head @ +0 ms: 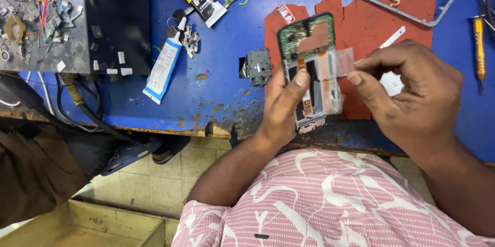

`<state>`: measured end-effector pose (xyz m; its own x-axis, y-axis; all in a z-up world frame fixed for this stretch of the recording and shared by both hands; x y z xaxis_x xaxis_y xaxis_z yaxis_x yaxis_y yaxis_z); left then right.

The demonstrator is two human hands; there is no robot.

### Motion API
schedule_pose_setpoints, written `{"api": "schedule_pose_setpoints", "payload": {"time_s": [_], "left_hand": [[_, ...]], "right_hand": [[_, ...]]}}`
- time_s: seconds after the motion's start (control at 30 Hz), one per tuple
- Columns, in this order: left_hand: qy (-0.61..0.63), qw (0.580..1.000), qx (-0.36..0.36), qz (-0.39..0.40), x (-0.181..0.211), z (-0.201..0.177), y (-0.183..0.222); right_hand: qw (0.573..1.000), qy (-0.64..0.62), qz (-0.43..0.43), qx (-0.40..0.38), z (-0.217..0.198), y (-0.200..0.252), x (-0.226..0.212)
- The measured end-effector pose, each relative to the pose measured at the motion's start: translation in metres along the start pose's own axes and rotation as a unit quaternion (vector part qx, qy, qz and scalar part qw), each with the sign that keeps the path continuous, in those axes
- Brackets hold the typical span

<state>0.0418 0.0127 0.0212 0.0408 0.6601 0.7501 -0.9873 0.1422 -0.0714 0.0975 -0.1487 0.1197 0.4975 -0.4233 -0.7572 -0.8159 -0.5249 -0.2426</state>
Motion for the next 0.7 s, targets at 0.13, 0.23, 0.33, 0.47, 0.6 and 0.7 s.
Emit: {"api": "schedule_pose_setpoints", "payload": {"time_s": [0.13,0.23,0.33,0.47,0.6,0.7], "left_hand": [[-0.026,0.999,-0.019,-0.042,-0.006,0.004,0.003],[-0.015,0.998,-0.030,-0.061,-0.009,0.005,0.007],[-0.030,0.996,-0.059,-0.059,-0.009,0.003,0.009],[-0.024,0.995,-0.055,-0.080,-0.011,0.004,0.007],[-0.139,0.986,-0.061,-0.068,-0.002,0.008,0.004],[-0.237,0.967,-0.083,-0.041,0.011,0.012,0.000]], "right_hand": [[0.993,0.090,-0.069,-0.021,-0.001,-0.015,-0.024],[0.988,0.135,-0.076,-0.020,0.003,-0.021,-0.034],[0.980,0.171,-0.098,-0.011,0.005,-0.022,-0.040],[0.972,0.198,-0.129,-0.011,0.006,-0.021,-0.041],[0.975,0.191,-0.109,-0.041,0.004,-0.021,-0.037],[0.985,0.144,-0.025,-0.094,0.002,-0.021,-0.026]]}}
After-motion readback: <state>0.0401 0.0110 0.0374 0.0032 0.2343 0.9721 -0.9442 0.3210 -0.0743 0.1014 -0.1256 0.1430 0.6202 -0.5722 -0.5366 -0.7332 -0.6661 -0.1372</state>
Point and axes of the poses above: each hand's wrist, its own y-axis away from the middle knuckle, its own z-axis out of the palm, x = y × z, the point moved 3 cm from there along -y, towards the middle knuckle, and after that the axes turned 9 degrees about -x, right-handed, at the moved point
